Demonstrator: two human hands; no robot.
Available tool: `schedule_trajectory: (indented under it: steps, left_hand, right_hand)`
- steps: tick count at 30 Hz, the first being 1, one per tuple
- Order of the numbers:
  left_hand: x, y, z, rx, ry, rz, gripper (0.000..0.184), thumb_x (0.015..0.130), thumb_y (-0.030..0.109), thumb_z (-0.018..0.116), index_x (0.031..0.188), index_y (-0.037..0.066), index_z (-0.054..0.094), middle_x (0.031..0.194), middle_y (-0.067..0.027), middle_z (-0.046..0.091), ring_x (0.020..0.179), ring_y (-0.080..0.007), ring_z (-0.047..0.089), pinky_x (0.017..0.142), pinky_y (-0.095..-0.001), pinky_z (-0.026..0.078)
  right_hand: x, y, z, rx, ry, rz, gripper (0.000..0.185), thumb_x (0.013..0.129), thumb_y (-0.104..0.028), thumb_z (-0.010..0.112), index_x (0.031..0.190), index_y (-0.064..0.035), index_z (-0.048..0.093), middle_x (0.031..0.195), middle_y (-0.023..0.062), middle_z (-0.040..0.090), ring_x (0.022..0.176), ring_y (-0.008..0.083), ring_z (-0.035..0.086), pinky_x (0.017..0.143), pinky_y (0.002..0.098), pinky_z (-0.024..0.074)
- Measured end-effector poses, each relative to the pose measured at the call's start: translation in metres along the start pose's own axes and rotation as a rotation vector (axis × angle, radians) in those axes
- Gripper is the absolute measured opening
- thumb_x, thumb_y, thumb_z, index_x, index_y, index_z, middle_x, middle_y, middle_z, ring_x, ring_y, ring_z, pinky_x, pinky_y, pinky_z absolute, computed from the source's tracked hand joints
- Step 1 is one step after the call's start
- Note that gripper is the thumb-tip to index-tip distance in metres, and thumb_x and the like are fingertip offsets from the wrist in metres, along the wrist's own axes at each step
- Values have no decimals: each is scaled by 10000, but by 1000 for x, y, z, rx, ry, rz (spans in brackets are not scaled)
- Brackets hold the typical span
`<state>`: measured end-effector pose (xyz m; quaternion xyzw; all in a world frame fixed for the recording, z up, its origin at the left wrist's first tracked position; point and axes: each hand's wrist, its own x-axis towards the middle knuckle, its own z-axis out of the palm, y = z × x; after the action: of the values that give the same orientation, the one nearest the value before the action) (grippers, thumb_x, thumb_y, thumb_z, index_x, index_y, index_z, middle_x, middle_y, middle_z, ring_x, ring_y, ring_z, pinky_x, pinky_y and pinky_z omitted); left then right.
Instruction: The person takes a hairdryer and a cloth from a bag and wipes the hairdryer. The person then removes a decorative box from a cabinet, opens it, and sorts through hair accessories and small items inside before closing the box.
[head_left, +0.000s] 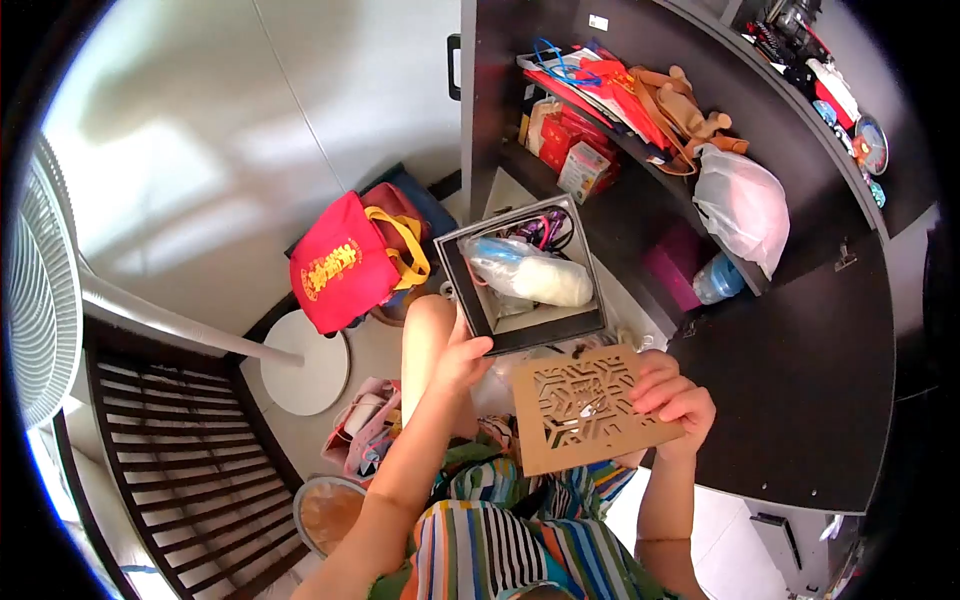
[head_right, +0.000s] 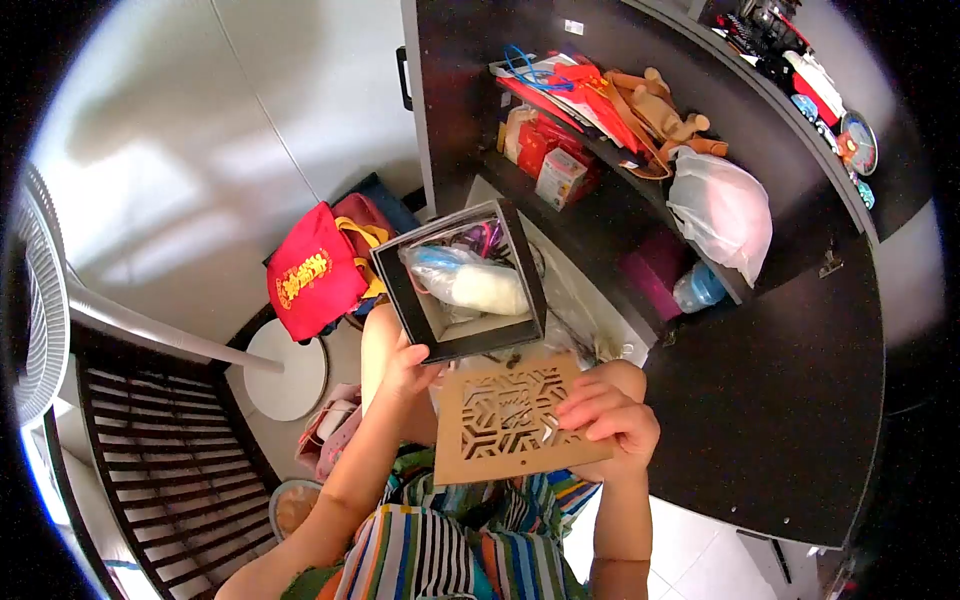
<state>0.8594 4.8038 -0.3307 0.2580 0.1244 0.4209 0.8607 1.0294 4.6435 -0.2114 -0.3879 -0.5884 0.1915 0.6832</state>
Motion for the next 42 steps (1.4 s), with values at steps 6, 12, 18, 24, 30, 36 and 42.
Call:
schedule_trajectory:
  steps: [6,12,18,24,30,36,42]
  left_hand:
    - [8,-8,-1,-72,-16,74,732,625,77,632,1268,82,283,1191,-78,429,1102,-253,415,945,-387,321]
    - [3,-5,8,-92,-37,-62,955,603,-23,601,1358,198,59,1332,-19,222,1212,-201,269,988,-321,236]
    - [-3,-20,17,27,-51,-44,953,616,-41,586,1359,202,41,1342,-38,215,1228,-212,251,991,-324,242]
    - [-7,-19,35,77,-89,-42,1005,592,-37,620,1360,211,21,1326,-55,234,1192,-212,295,962,-315,284]
    - [-8,-12,37,96,22,1,995,589,-44,615,1361,206,39,1295,-59,279,1162,-197,327,947,-286,291]
    - [-9,-11,36,7,-18,-87,936,627,-51,570,1363,202,50,1264,-66,322,1145,-199,355,932,-305,314]
    - [-8,-8,33,-86,-16,-110,916,621,18,604,1358,199,91,1319,-48,283,1198,-218,318,970,-346,291]
  right_hand:
    - [-14,2,-21,-399,-251,82,114,672,41,540,638,-63,505,783,97,630,836,292,578,805,402,408]
    - [-31,7,-24,-550,-401,277,238,586,146,437,671,-21,583,832,120,627,946,308,561,785,351,446]
    - [28,0,4,-711,-181,230,210,683,60,502,869,2,581,909,146,593,880,281,572,748,338,458]
    - [74,57,53,-1178,-474,251,468,657,-94,637,1083,4,472,1032,137,529,949,301,496,823,371,387]
    - [70,81,42,-1043,-473,248,367,608,-91,661,950,-28,541,904,118,543,836,289,526,716,345,416]
    - [84,45,7,-434,41,505,252,683,-65,662,910,-17,563,865,54,593,766,92,526,690,241,431]
    - [97,18,-18,-139,306,362,393,717,-9,618,1083,43,484,1050,114,546,945,175,532,844,299,407]
